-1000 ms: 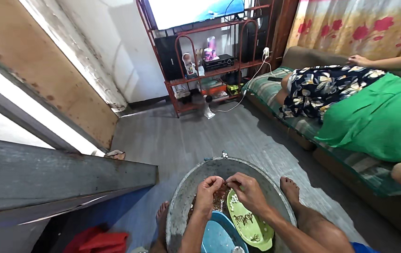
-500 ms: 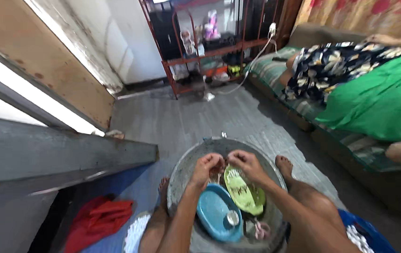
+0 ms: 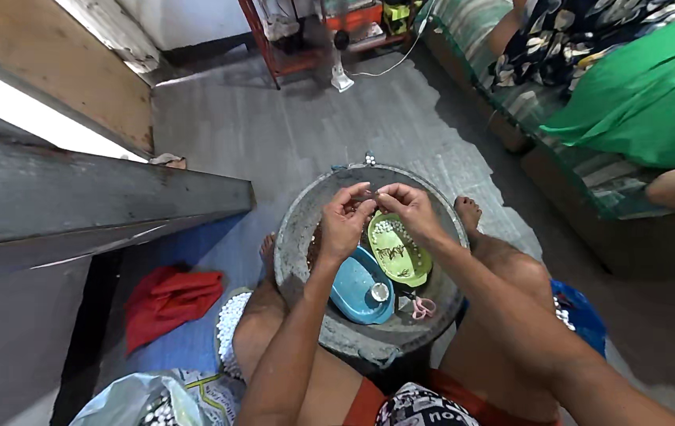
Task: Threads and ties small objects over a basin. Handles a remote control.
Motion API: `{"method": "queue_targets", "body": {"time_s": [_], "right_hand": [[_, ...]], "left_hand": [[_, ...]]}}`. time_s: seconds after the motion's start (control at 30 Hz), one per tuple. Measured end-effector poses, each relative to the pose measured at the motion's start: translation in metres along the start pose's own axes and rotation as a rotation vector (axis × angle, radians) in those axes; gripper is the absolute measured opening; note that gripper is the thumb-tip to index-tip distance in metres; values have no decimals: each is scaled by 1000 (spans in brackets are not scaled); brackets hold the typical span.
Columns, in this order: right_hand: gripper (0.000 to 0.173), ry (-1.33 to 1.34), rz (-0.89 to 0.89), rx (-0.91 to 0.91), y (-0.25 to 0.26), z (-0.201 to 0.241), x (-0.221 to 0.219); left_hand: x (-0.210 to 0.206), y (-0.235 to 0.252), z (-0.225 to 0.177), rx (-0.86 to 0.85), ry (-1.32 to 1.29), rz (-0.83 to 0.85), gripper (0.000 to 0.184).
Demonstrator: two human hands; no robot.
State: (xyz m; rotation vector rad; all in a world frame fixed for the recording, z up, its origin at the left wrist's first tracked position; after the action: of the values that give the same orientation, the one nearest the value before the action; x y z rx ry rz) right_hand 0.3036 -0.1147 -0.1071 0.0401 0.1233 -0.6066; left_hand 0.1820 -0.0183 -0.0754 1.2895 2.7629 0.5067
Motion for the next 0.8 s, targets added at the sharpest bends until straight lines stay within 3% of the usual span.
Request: {"method": "queue_targets", "body": {"time_s": [0.1,0.37,0.5,0.67,0.73,0.8], "right_hand": [[15,-61,3,50,-5,7,-5],[15,0,104,-2,-11,5,-15],[16,183,170,-112,-10,-9,-20],[17,326,71,-289,-14,-28,-13],[19,356,43,-316,-15,-31,-10],[22,372,30,-337,-15,-32,-10]], "left_hand": [[2,-2,2,0,-24,-56,16],[4,-8,13,188,-376,-153,14],[5,-10,13,268,-450,-193,15],[12,-3,-1,145,-381,-123,31],[6,-6,-6,132,-273,-16,56],[0,-10,-5,131,-189,45,67]]}}
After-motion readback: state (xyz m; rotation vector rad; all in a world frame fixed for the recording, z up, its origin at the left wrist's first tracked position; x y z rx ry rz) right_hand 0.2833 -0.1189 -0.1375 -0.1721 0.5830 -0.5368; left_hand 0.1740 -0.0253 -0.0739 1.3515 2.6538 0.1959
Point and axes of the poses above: each hand's wrist, its own y-axis towards the middle knuckle, its own x-axis out of the back of the hand, z = x × y, the point moved 10 cm from there along y, towards the middle knuckle, and after that the axes turned 7 degrees about -x, right-handed, at the moved point
